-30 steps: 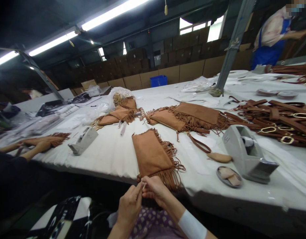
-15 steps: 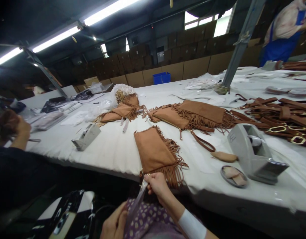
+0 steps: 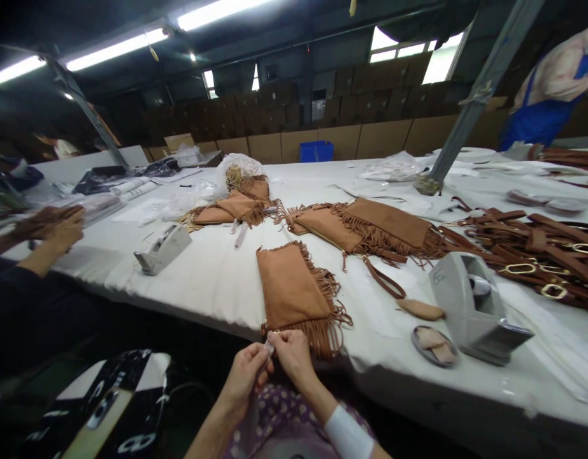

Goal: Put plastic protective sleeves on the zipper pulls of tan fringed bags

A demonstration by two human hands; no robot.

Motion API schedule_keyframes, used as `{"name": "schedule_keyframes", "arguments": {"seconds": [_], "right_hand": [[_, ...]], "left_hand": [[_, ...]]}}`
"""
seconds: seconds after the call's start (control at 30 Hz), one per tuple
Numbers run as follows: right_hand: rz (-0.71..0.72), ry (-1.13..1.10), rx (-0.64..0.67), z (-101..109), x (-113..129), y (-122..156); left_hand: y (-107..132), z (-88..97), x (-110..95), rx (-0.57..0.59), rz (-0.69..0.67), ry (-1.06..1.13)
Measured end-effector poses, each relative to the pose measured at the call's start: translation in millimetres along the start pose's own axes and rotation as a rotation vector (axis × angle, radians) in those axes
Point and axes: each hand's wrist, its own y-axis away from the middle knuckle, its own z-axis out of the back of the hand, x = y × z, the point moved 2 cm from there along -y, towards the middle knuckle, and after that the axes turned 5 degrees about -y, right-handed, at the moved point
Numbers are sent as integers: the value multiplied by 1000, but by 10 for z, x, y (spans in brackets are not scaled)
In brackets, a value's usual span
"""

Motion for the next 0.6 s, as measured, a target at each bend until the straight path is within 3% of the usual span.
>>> {"name": "schedule_keyframes", "arguments": {"seconds": [0.1, 0.2, 0.27, 0.37, 0.47, 0.53, 0.6], "right_hand": [[26, 66, -6, -24, 60, 79], [70, 159, -111, 324, 195, 132], [99, 236, -309, 870, 337, 200], [102, 355, -783, 2006, 588, 419], [31, 413, -1110, 3042, 756, 628], [-52, 406, -1139, 3476, 770, 673], [-105, 364, -1080, 3685, 719, 644]], "left_hand": [[36, 15, 30, 1, 6, 12], [27, 50, 98, 15, 54, -13], [3, 121, 158, 31, 96, -24], [-32, 264, 232, 68, 146, 21], [-54, 362, 271, 110, 193, 58], [-65, 373, 279, 125, 205, 57], [-68, 350, 285, 125, 214, 53]]}}
